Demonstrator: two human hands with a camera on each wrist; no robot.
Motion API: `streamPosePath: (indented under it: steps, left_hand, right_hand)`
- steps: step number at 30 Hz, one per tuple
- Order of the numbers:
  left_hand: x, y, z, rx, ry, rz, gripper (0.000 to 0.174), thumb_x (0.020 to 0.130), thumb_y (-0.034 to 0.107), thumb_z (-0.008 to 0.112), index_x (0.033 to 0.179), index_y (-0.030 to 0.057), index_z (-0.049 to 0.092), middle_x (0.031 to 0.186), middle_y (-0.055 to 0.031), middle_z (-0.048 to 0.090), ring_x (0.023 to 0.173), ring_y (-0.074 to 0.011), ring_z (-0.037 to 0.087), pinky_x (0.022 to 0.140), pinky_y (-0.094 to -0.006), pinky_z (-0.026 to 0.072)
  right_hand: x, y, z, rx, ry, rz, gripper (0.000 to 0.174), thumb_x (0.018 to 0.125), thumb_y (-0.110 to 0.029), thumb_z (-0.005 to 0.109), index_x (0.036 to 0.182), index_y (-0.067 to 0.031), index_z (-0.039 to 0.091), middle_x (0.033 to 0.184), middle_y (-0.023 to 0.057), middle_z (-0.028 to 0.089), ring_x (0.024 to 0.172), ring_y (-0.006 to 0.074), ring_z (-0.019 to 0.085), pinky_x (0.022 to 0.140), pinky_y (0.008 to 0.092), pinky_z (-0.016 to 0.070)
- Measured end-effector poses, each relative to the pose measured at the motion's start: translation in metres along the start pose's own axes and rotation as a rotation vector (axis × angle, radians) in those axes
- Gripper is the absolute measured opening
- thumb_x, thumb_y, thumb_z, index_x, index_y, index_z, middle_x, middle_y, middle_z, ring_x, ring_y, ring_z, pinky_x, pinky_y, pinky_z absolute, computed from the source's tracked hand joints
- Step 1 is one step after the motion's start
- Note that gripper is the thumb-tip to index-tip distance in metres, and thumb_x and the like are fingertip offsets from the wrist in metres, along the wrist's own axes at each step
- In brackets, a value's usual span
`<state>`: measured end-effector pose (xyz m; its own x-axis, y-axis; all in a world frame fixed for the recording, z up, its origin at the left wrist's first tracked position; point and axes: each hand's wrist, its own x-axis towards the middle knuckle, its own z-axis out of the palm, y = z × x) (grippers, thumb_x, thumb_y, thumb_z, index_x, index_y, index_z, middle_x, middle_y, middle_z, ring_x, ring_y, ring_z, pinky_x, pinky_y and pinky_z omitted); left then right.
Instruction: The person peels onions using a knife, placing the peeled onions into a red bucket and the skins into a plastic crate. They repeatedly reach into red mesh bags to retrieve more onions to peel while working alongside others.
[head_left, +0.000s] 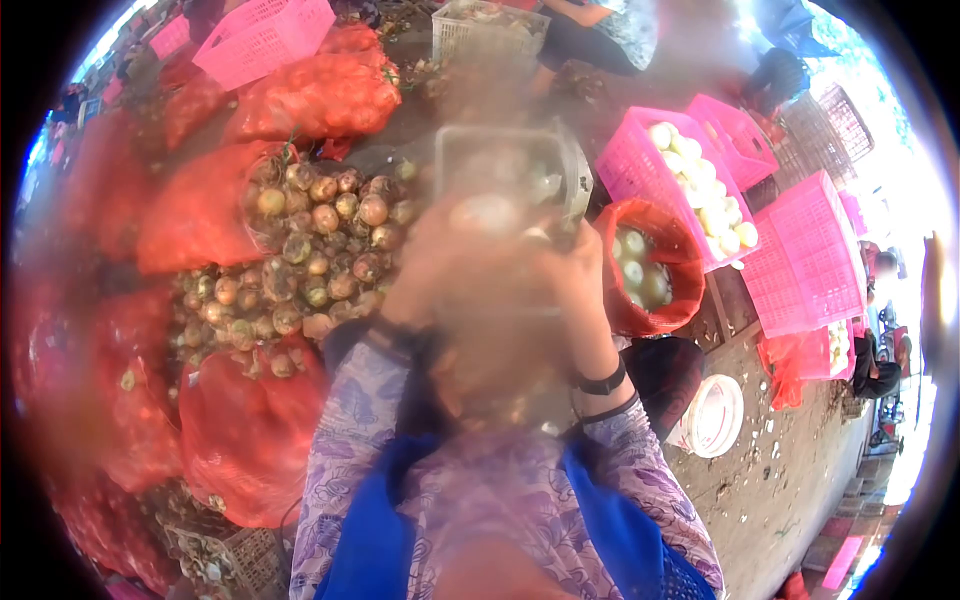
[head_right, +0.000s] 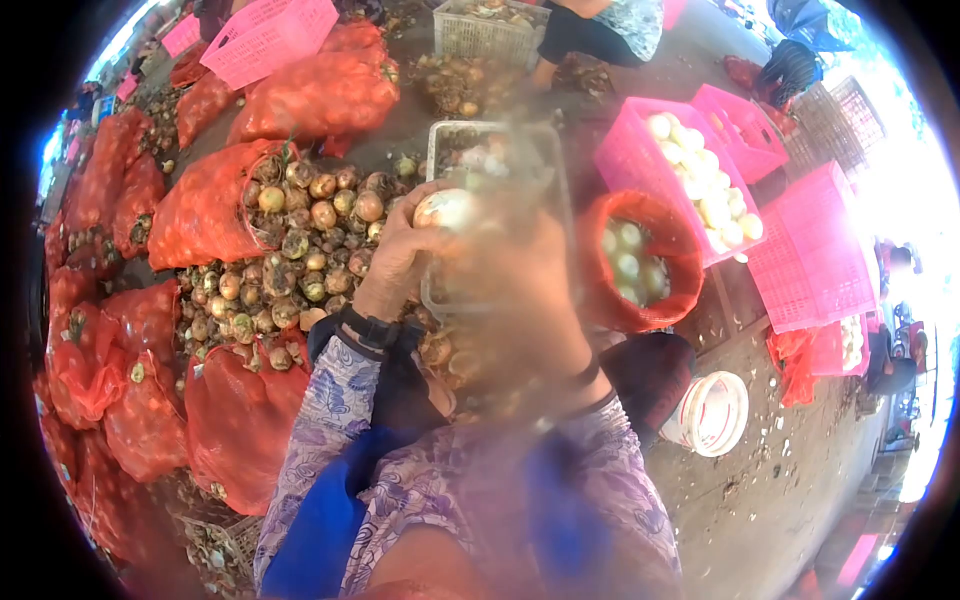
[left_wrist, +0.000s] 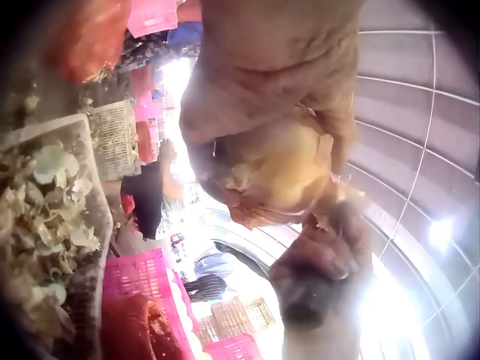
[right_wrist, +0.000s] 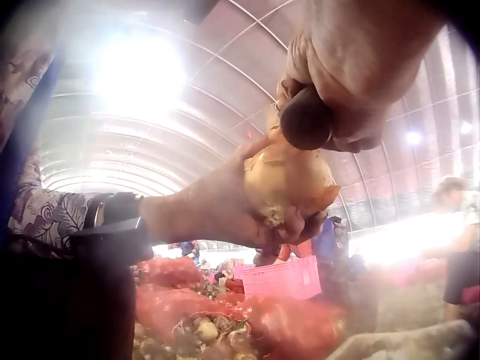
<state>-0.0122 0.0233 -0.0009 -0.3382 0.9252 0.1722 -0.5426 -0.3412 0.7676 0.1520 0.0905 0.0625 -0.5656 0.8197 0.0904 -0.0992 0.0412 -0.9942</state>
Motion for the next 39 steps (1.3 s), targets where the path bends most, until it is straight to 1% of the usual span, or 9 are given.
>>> streamPosePath:
  steps: [7,13,14,18,20,29,33,35,39]
  left_hand:
    - [0.003,-0.001,-0.005,0.066,0.150,0.085,0.060,0.079,0.004,0.072,0.136,-0.0019,0.054,0.119,-0.0103,0.067,0.104,-0.0202,0.067,0.092,-0.0334,0.0553]
    - [0.012,-0.020,-0.034,-0.403,0.269,0.124,0.043,0.087,0.010,0.072,0.128,0.0021,0.058,0.125,-0.0095,0.066,0.114,-0.0233,0.064,0.103,-0.0394,0.0521]
    - [0.010,-0.012,-0.030,-0.862,0.031,0.000,0.038,0.089,0.012,0.071,0.125,0.0031,0.059,0.125,-0.0095,0.066,0.114,-0.0236,0.064,0.104,-0.0401,0.0512]
    - [-0.001,-0.005,-0.012,-0.682,-0.011,0.105,0.032,0.097,0.022,0.065,0.125,0.0048,0.062,0.123,-0.0091,0.067,0.114,-0.0227,0.064,0.106,-0.0406,0.0494]
    - [0.008,-0.021,-0.022,-0.544,0.110,0.140,0.033,0.099,0.025,0.063,0.125,0.0050,0.062,0.123,-0.0089,0.067,0.113,-0.0221,0.064,0.104,-0.0400,0.0503]
    - [-0.003,-0.014,0.005,-0.066,-0.021,-0.022,0.054,0.096,0.031,0.068,0.139,0.0006,0.054,0.122,-0.0059,0.065,0.110,-0.0172,0.062,0.096,-0.0349,0.0501]
    - [-0.008,-0.009,0.010,-0.165,-0.040,-0.023,0.058,0.094,0.029,0.069,0.141,-0.0003,0.051,0.125,-0.0072,0.063,0.113,-0.0181,0.060,0.099,-0.0347,0.0482]
    - [-0.012,-0.002,0.019,-0.204,-0.114,0.015,0.058,0.094,0.028,0.069,0.141,-0.0005,0.050,0.126,-0.0075,0.063,0.115,-0.0184,0.059,0.101,-0.0354,0.0469]
    - [-0.003,-0.005,0.019,-0.699,0.233,-0.115,0.058,0.096,0.034,0.065,0.141,0.0008,0.050,0.131,-0.0086,0.061,0.120,-0.0218,0.057,0.108,-0.0384,0.0433]
  right_hand:
    - [-0.004,0.028,-0.005,-0.306,0.015,-0.132,0.014,0.083,-0.006,0.073,0.094,-0.0015,0.066,0.078,-0.0011,0.065,0.065,0.0076,0.059,0.059,0.0265,0.0500]
    - [0.003,0.064,-0.021,-0.307,-0.063,-0.124,0.019,0.082,-0.007,0.074,0.100,-0.0016,0.068,0.083,0.0002,0.068,0.072,0.0078,0.061,0.064,0.0279,0.0515]
    - [0.006,0.067,-0.023,-0.308,-0.073,-0.091,0.019,0.084,-0.007,0.072,0.102,-0.0014,0.068,0.085,0.0006,0.069,0.076,0.0076,0.062,0.066,0.0281,0.0519]
    - [0.023,0.060,-0.023,-0.722,-0.128,-0.166,0.019,0.089,-0.007,0.066,0.107,-0.0010,0.068,0.089,0.0009,0.069,0.080,0.0072,0.060,0.069,0.0281,0.0516]
    - [0.028,0.061,-0.010,-0.236,-0.035,-0.144,0.022,0.093,-0.006,0.061,0.113,0.0009,0.067,0.091,0.0015,0.068,0.081,0.0079,0.060,0.069,0.0276,0.0509]
    - [0.036,0.060,0.000,-0.120,0.186,-0.033,0.020,0.096,-0.016,0.064,0.106,0.0015,0.066,0.079,0.0047,0.065,0.064,0.0149,0.061,0.054,0.0309,0.0485]
    - [0.027,0.044,0.003,-0.048,0.155,-0.109,0.022,0.096,-0.019,0.064,0.101,0.0024,0.066,0.071,0.0071,0.064,0.055,0.0180,0.061,0.047,0.0336,0.0475]
    - [0.024,0.029,0.005,-0.074,0.216,0.061,0.021,0.092,-0.008,0.063,0.110,0.0025,0.068,0.087,0.0044,0.069,0.074,0.0111,0.062,0.062,0.0294,0.0493]
    - [0.025,0.023,-0.002,-0.418,0.169,0.094,0.025,0.091,-0.007,0.063,0.114,0.0000,0.067,0.092,0.0084,0.072,0.078,0.0126,0.065,0.066,0.0322,0.0509]
